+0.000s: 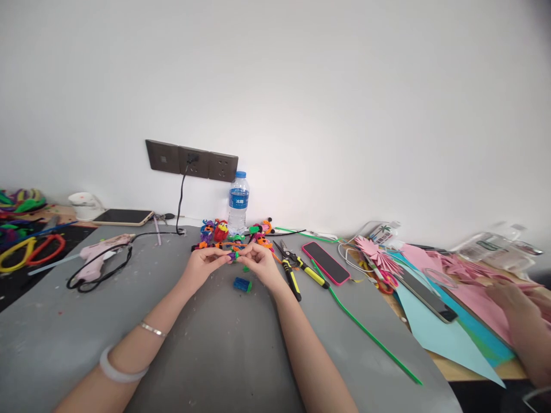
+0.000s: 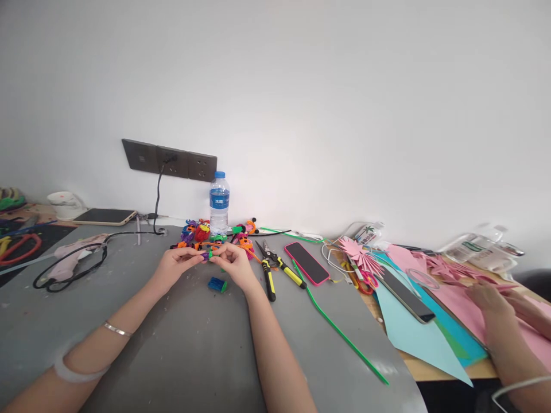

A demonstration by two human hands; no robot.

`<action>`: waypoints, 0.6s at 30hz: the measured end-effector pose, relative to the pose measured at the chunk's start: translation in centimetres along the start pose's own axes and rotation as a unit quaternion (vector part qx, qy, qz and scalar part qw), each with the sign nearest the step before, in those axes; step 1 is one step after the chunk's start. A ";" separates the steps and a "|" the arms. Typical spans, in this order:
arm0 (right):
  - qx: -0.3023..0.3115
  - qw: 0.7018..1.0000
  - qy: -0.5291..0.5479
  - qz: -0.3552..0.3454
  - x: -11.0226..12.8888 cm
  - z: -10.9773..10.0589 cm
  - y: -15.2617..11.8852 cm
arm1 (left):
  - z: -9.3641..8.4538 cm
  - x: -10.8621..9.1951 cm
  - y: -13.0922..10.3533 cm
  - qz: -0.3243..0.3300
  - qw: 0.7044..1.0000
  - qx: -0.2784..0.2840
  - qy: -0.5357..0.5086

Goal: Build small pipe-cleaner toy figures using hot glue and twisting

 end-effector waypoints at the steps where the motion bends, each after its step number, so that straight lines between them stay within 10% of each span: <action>1: -0.002 1.000 -0.002 0.000 0.0 0.0 0.0 | 0.0 0.0 0.0 -0.001 1.000 0.002 0.000; 18: -0.043 0.998 -0.026 -0.022 0.1 -0.7 0.0 | -0.5 0.6 0.2 -0.004 1.000 -0.026 -0.016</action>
Point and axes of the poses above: each hand's wrist, its own y-axis towards the middle knuckle, its own z-axis out of the palm, x = y × z, the point moved 3 cm from there along y, towards the middle knuckle, and after that the axes turned 4 degrees about x, right-handed, at the moved point
